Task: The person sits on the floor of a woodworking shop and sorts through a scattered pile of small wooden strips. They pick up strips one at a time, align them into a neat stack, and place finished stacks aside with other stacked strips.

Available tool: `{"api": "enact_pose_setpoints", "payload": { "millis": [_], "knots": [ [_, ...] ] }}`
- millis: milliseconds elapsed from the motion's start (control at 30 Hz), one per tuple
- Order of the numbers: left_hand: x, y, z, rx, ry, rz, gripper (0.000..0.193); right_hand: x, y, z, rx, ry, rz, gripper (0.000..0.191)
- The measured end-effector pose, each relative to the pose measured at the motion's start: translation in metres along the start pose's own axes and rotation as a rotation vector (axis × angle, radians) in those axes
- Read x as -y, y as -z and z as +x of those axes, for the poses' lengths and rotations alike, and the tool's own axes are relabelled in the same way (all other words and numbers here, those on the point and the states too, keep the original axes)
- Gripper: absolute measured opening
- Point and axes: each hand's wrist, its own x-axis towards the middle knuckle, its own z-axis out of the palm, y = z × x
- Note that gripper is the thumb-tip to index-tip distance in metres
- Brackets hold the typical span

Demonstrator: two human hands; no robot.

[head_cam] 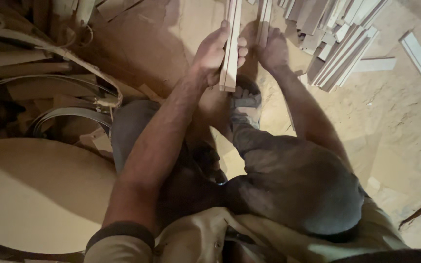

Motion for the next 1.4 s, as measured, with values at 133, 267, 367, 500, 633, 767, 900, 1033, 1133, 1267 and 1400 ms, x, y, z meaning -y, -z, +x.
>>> {"api": "enact_pose_setpoints", "payload": {
  "millis": [133,267,367,500,633,767,900,1033,1133,1267,1400],
  "knots": [
    [0.007,0.006,0.006,-0.119,-0.071,0.142,0.052,0.018,0.014,-0.021,0.125,-0.404,0.757,0.05],
    [0.014,0.011,0.013,-0.138,-0.21,0.193,0.054,0.056,0.052,-0.046,0.259,-0.02,1.197,0.043],
    [0.017,0.01,0.012,-0.131,-0.238,0.256,0.052,0.077,0.059,-0.057,0.295,0.228,1.069,0.049],
    [0.008,0.006,0.011,-0.093,-0.308,0.183,0.043,0.064,0.048,-0.026,0.335,0.052,1.015,0.018],
    [0.001,-0.002,0.008,-0.091,-0.298,0.165,0.037,0.028,0.048,0.045,-0.086,-0.001,0.195,0.027],
    [0.004,-0.006,0.003,-0.087,-0.256,0.211,0.033,0.012,0.056,0.086,-0.186,-0.184,-0.06,0.052],
    [0.005,-0.004,0.006,-0.105,-0.23,0.229,0.032,0.016,0.06,0.099,-0.036,-0.347,-0.123,0.046],
    [0.009,-0.002,0.009,-0.121,-0.201,0.216,0.031,0.013,0.056,0.092,0.026,-0.339,-0.228,0.047],
    [0.011,0.004,0.01,-0.119,-0.189,0.205,0.031,-0.001,0.05,0.067,0.014,-0.339,-0.196,0.04],
    [0.009,0.012,0.01,-0.068,-0.127,0.119,0.036,-0.017,0.066,0.01,-0.085,-0.43,0.107,0.036],
    [0.007,0.015,0.013,-0.04,0.009,-0.035,0.045,-0.029,0.122,-0.035,-0.024,-0.43,0.822,0.022]
  ]
}}
